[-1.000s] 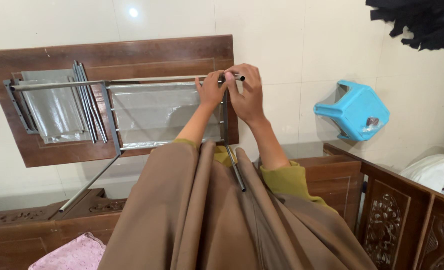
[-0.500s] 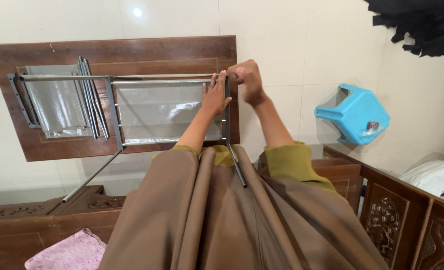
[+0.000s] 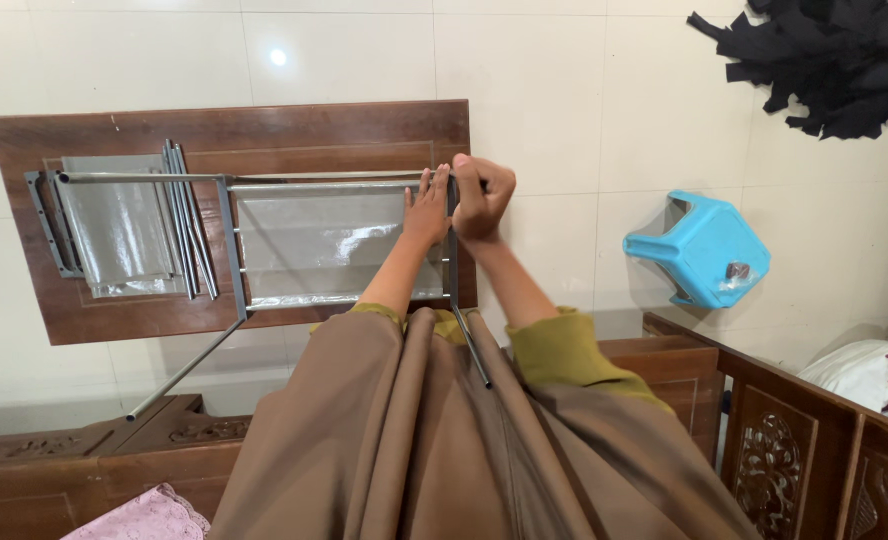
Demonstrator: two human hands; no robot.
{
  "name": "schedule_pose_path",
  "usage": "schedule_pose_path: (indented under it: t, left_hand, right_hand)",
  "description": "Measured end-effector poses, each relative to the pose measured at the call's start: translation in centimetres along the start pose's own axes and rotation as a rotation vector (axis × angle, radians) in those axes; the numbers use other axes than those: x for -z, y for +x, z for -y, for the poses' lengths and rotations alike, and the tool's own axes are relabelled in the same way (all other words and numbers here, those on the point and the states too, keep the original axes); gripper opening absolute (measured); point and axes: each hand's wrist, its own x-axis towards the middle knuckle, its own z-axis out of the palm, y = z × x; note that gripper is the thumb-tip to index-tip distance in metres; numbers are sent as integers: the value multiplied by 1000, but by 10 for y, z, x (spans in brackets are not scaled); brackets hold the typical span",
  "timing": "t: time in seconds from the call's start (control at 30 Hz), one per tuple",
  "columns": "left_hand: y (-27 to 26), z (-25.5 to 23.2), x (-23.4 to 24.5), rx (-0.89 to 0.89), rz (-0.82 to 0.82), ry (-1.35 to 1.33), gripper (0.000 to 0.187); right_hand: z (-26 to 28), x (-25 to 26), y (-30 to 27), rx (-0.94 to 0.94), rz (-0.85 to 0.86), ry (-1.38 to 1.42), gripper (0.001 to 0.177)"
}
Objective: The person assembles a metal-framed storage unit by inserting metal rods into a fabric-lined frame and securing the corners with small black connectors. The person handles the frame, rods, and connectors by hand on a wooden table.
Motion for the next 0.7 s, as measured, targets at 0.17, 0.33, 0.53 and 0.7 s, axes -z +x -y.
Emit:
schedule_pose_path:
  t: [0.17, 0.33, 0.53, 0.7]
  left_hand:
    - [-8, -10, 21, 21, 75, -11, 110]
    - [-5, -8, 16, 41, 91, -18, 109]
    - [19, 19, -26, -98, -78, -13, 87]
    - [17, 18, -24, 0, 59, 54, 101]
  right_hand:
    - [-3, 37, 33, -16, 558, -13, 43]
    - [3, 27, 13, 47, 236, 23, 27]
    - [-9, -10, -14, 72, -93, 4, 26]
    - [-23, 7, 4, 14, 65, -92, 41]
